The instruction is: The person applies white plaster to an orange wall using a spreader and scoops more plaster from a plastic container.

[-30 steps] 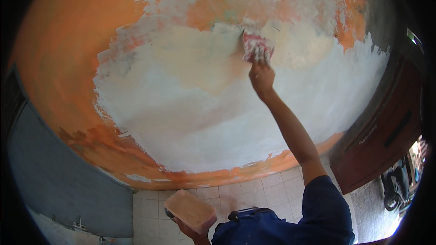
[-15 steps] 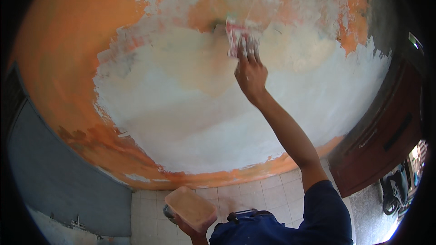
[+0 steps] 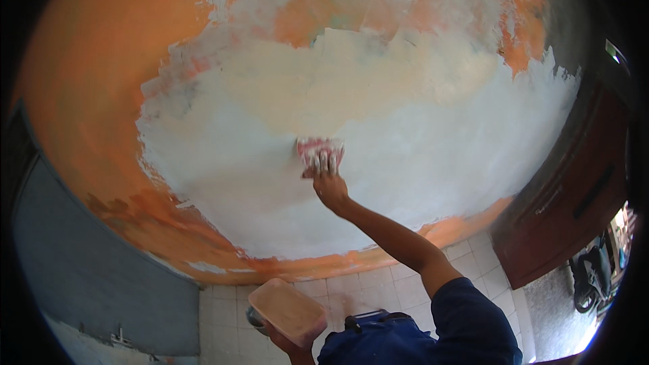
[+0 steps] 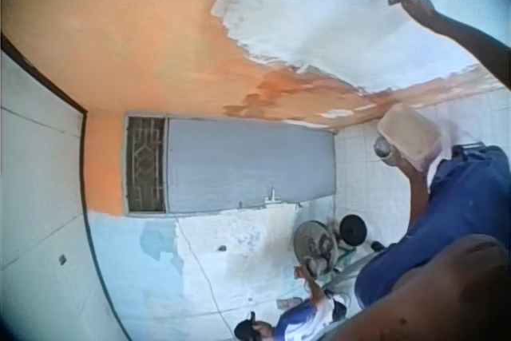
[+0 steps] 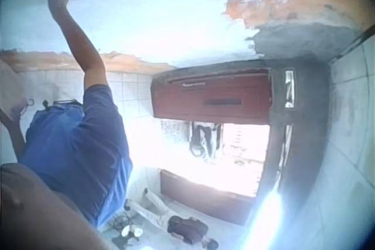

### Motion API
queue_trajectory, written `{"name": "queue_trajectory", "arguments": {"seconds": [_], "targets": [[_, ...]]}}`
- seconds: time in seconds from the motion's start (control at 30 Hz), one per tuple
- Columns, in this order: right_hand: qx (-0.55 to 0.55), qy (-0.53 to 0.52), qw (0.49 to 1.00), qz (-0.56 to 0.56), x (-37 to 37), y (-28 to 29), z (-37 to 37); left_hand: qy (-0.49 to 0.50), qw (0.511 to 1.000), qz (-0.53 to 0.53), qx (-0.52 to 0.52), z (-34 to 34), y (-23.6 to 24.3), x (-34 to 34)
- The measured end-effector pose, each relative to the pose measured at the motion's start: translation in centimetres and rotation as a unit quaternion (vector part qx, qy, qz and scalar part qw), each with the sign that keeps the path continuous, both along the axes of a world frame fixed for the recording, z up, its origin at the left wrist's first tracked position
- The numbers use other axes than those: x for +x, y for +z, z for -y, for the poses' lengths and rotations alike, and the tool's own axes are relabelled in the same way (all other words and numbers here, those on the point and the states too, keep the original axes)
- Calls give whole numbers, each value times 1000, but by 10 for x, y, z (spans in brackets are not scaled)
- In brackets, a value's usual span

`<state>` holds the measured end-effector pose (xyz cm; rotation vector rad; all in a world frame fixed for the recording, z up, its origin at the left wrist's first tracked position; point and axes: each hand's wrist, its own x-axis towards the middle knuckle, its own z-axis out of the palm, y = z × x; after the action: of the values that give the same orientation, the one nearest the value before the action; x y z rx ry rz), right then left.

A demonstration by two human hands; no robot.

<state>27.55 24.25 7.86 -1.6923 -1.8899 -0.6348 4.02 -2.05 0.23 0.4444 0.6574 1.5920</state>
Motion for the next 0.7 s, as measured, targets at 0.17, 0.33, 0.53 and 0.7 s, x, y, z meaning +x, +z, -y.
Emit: {"name": "queue_trajectory", "arguments": {"seconds": [0.17,0.33,0.53,0.7], "targets": [[94,-3,994,-60,26,22,41,-16,992,129,-7,4,-9,-16],[334,-113,935,-29,111,181,37,-12,986,161,-45,16,-1,-14],[181,-143,973,1,133,146,-18,-70,990,119,14,3,-9,-5],[131,-86,973,172,88,30,-1,-8,999,-33,-12,4,3,2]]}}
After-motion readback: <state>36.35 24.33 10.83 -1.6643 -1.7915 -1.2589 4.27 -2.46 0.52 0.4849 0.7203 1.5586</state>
